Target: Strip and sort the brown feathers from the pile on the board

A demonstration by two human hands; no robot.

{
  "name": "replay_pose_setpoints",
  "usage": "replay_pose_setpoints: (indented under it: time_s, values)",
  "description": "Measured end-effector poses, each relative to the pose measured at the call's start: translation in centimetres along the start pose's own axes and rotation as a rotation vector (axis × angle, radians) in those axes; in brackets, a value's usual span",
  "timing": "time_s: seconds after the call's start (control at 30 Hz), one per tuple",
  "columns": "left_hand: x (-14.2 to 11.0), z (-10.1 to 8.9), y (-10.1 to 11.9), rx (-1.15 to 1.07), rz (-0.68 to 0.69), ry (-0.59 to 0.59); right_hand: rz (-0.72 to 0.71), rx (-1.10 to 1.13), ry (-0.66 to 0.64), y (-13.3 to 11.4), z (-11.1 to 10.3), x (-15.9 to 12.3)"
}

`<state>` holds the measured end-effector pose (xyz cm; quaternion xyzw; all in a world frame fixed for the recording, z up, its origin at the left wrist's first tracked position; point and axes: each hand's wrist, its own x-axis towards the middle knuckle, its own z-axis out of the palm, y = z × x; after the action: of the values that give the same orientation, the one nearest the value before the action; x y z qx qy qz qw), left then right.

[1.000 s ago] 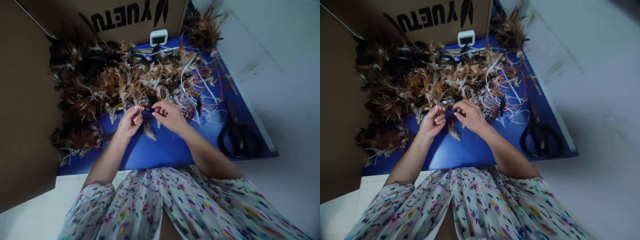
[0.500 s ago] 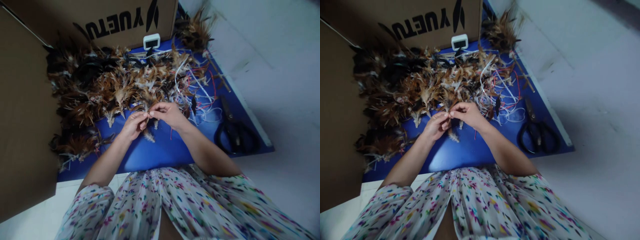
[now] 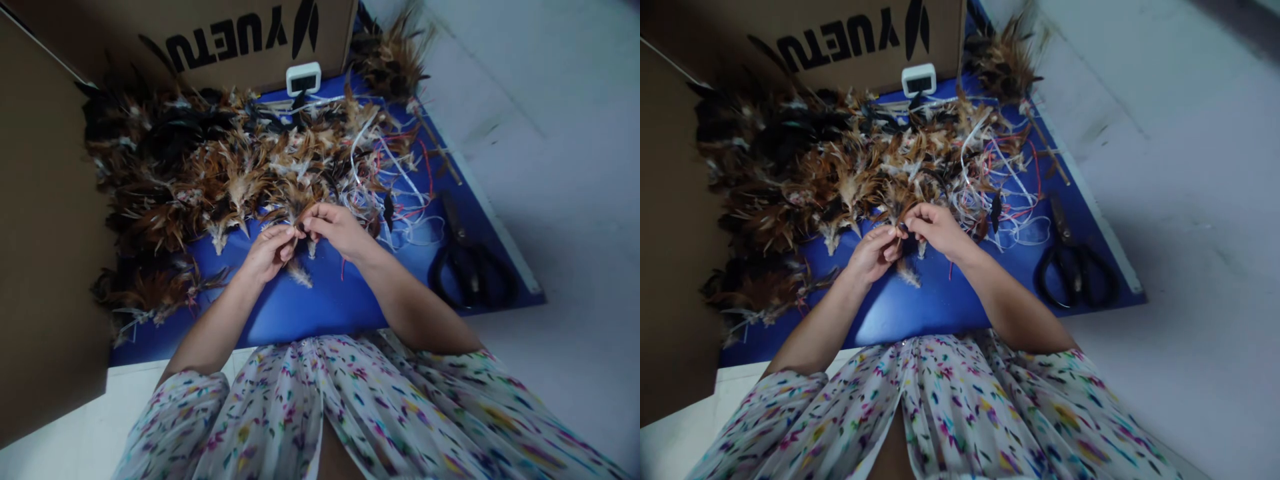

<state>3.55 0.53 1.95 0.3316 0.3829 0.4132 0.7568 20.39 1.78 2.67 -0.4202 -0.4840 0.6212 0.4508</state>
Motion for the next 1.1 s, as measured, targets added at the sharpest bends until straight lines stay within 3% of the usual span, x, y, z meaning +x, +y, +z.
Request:
replay_pose_setpoints:
  time_s: [0.33, 0.67, 0.77, 0.97, 1.1]
  values:
    - [0.0, -0.9, -0.4, 0.021, -0.02, -0.051, 0.086, 0.025, -0.117, 0.1, 0.0, -0.2]
    - [-0.3, -0.6, -0.4, 0.016, -0.051, -0.099, 0.11, 0.0, -0.237, 0.2, -0.2, 0.0]
    - [-0.4, -0.6, -0.4, 0.017, -0.053, -0.081, 0.103, 0.033, -0.191, 0.2, -0.1, 0.0]
    - [-0.4, -0.8, -0.3, 0.021, -0.023, 0.012, 0.052, 0.188, 0.047, -0.4, -0.8, 0.1]
    - [-0.5, -0.7, 0.1, 0.033, -0.005, 0.027, -0.004, 0.199, 0.079, -1.0, -1.0, -0.1]
